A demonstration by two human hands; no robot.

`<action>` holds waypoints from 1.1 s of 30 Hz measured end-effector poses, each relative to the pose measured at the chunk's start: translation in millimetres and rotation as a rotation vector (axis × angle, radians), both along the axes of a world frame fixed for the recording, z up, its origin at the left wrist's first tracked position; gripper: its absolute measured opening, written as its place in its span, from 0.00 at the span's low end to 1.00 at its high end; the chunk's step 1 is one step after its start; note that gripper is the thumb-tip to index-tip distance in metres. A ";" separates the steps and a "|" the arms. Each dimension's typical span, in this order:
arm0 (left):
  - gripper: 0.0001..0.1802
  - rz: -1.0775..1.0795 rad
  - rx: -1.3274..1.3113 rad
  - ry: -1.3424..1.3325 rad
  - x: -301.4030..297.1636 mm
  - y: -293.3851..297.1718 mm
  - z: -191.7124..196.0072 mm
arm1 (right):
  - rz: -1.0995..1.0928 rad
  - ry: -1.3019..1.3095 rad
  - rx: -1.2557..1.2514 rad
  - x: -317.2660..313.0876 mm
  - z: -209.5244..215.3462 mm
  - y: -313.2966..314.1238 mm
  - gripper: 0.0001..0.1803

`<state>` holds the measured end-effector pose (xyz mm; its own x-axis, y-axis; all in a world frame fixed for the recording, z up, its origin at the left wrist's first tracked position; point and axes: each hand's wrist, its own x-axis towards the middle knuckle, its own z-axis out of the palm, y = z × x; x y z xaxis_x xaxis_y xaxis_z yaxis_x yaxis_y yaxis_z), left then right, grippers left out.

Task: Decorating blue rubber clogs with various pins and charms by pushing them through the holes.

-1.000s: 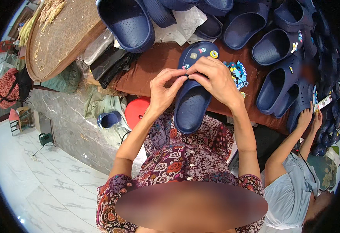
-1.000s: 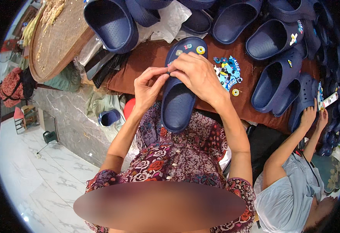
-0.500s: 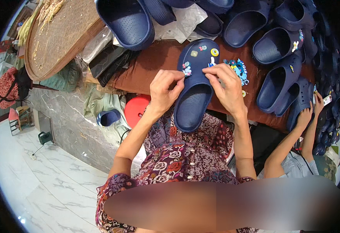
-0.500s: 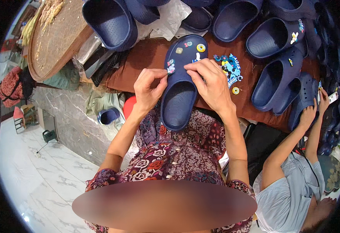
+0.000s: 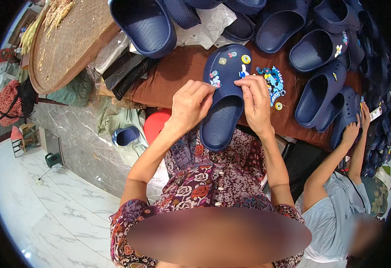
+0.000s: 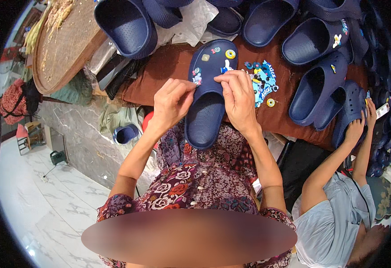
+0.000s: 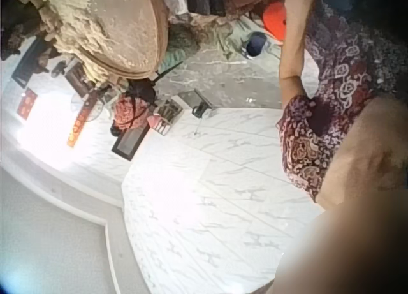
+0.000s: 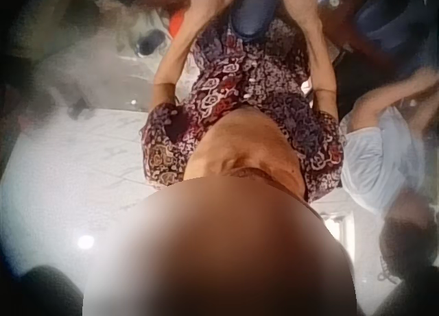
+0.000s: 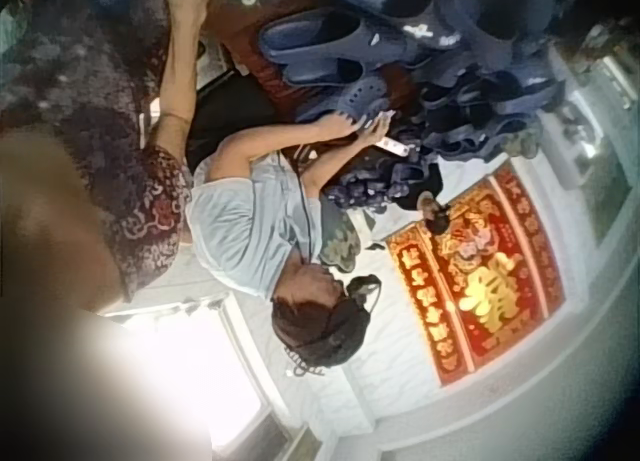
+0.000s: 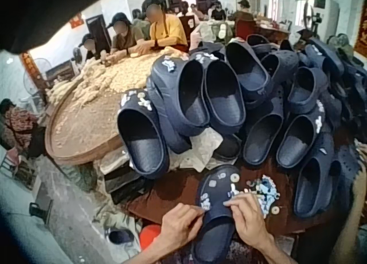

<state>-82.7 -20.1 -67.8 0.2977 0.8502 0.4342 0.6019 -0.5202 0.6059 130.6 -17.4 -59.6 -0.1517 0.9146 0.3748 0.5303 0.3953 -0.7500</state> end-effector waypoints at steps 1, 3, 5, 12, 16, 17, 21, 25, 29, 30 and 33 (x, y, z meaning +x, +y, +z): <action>0.12 -0.008 -0.016 -0.013 0.9 -1.0 2.6 | 0.001 0.000 0.000 -0.2 -0.7 -0.3 0.08; 0.12 -0.015 -0.032 -0.026 2.5 -4.4 4.3 | -0.013 0.010 0.002 -1.2 -3.0 -0.7 0.07; 0.13 0.003 -0.092 -0.086 4.5 -9.2 4.4 | -0.017 0.008 0.003 -1.8 -4.2 -0.8 0.07; 0.23 0.063 -0.077 -0.135 11.3 -22.3 -4.7 | -0.050 0.074 -0.001 -1.8 -9.7 -2.4 0.07; 0.28 0.132 -0.073 -0.184 11.4 -31.1 -15.1 | -0.180 0.170 0.007 -2.6 -14.3 -18.5 0.08; 0.30 0.153 -0.079 -0.215 12.7 -31.1 -16.3 | -0.181 0.168 0.015 -0.7 -16.8 -22.8 0.08; 0.31 0.150 -0.049 -0.181 19.8 -25.5 -14.6 | -0.212 0.282 -0.095 9.3 -32.2 -47.0 0.22; 0.30 0.173 -0.055 -0.181 21.3 -23.1 -19.7 | -0.159 0.188 -0.180 6.7 -37.1 -66.7 0.32; 0.27 0.201 -0.050 -0.226 22.2 -24.3 -21.5 | -0.149 0.268 -0.330 -5.7 -36.7 -83.6 0.41; 0.26 0.207 -0.045 -0.243 21.6 -24.3 -20.7 | -0.138 0.240 -0.293 -8.7 -39.2 -86.7 0.43; 0.27 0.212 -0.021 -0.240 16.0 -27.2 -13.9 | -0.109 0.262 -0.295 -19.6 -36.9 -99.7 0.50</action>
